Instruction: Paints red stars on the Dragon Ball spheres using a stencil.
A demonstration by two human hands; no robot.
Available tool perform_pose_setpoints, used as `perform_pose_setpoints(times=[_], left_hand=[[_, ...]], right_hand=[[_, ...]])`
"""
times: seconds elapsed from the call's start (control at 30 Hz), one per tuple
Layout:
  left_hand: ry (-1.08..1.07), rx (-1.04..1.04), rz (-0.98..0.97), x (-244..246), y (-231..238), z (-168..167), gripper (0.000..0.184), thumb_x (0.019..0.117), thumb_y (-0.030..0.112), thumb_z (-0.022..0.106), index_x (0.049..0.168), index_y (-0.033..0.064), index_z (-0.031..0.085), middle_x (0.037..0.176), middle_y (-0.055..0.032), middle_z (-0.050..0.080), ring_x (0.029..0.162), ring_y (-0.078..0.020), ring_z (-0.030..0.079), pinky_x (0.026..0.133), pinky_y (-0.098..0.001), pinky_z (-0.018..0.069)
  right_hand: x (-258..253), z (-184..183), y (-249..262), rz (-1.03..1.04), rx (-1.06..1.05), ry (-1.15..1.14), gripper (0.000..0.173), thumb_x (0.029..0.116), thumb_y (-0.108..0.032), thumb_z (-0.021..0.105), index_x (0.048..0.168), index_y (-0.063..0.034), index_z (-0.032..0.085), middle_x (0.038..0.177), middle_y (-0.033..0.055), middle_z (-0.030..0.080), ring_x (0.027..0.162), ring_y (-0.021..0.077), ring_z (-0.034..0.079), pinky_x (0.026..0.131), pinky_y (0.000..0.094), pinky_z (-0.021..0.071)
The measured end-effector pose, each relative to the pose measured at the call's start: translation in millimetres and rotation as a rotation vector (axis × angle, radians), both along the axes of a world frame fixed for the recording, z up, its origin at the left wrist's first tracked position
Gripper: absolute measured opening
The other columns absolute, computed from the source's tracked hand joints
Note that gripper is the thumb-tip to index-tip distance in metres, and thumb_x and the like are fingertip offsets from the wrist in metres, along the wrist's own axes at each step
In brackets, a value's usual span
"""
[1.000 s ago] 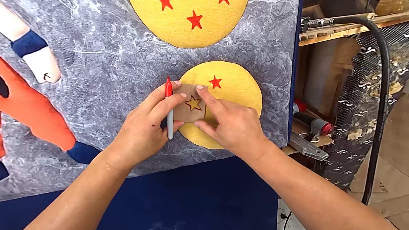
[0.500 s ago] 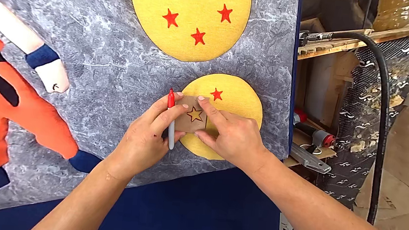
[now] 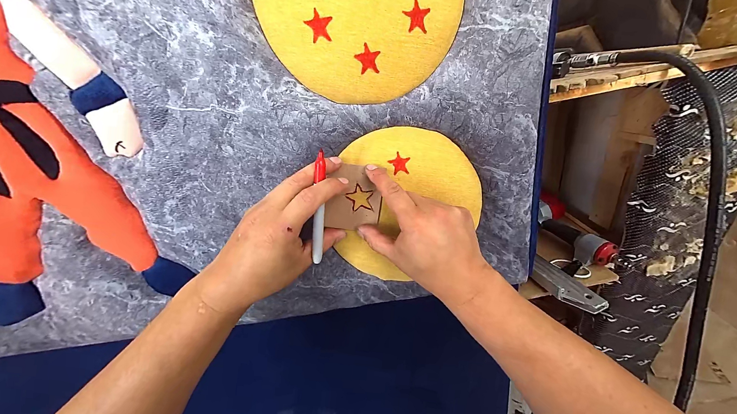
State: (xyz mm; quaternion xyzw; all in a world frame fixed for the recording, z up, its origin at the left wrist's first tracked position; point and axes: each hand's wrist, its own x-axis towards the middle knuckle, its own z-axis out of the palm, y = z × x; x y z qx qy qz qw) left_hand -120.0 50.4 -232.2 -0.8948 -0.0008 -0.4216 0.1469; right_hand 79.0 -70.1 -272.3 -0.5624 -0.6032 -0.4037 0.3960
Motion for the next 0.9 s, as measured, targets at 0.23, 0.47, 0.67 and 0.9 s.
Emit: perform_pose_setpoints(times=[0.23, 0.47, 0.67, 0.9], left_hand=[[-0.048, 0.03, 0.045, 5.2, 1.8, -7.2, 0.048, 0.0955, 0.023, 0.071, 0.14, 0.0104, 0.061, 0.153, -0.0129, 0.053, 0.13, -0.0247, 0.061, 0.106, -0.0381, 0.0523], [-0.057, 0.006, 0.029, 6.1, 2.2, -8.0, 0.048, 0.0949, 0.023, 0.072, 0.14, 0.01, 0.061, 0.153, -0.0125, 0.053, 0.133, -0.0232, 0.058, 0.109, -0.0376, 0.0506], [-0.247, -0.075, -0.045, -0.1, -16.2, -16.7, 0.038, 0.1011, 0.017, 0.063, 0.137, 0.0044, 0.062, 0.139, -0.014, 0.064, 0.127, -0.0232, 0.064, 0.107, -0.0401, 0.0546], [-0.383, -0.449, -0.311, 19.9, -34.4, -24.9, 0.025, 0.103, 0.024, 0.062, 0.112, 0.0047, 0.075, 0.101, -0.0007, 0.073, 0.092, -0.0128, 0.069, 0.081, -0.0294, 0.0604]], right_hand=[[-0.1, 2.2, -1.0, -0.018, -0.031, 0.011, 0.068, 0.0877, -0.044, 0.076, 0.148, -0.0184, 0.058, 0.072, 0.0016, 0.067, 0.054, 0.02, 0.062, 0.044, 0.0375, 0.0473], [2.1, 4.8, -2.1, -0.006, -0.076, 0.012, 0.067, 0.0901, -0.045, 0.075, 0.15, -0.0212, 0.056, 0.072, 0.0019, 0.067, 0.056, 0.0208, 0.063, 0.046, 0.0383, 0.0486], [2.2, 6.4, -3.2, -0.005, -0.094, 0.013, 0.064, 0.0913, -0.047, 0.074, 0.148, -0.0204, 0.058, 0.071, 0.0027, 0.067, 0.055, 0.022, 0.064, 0.046, 0.0403, 0.0497], [1.2, 7.2, -3.1, -0.012, -0.103, 0.014, 0.064, 0.0908, -0.046, 0.075, 0.148, -0.0205, 0.058, 0.071, 0.0023, 0.067, 0.055, 0.0218, 0.064, 0.046, 0.0402, 0.0495]])
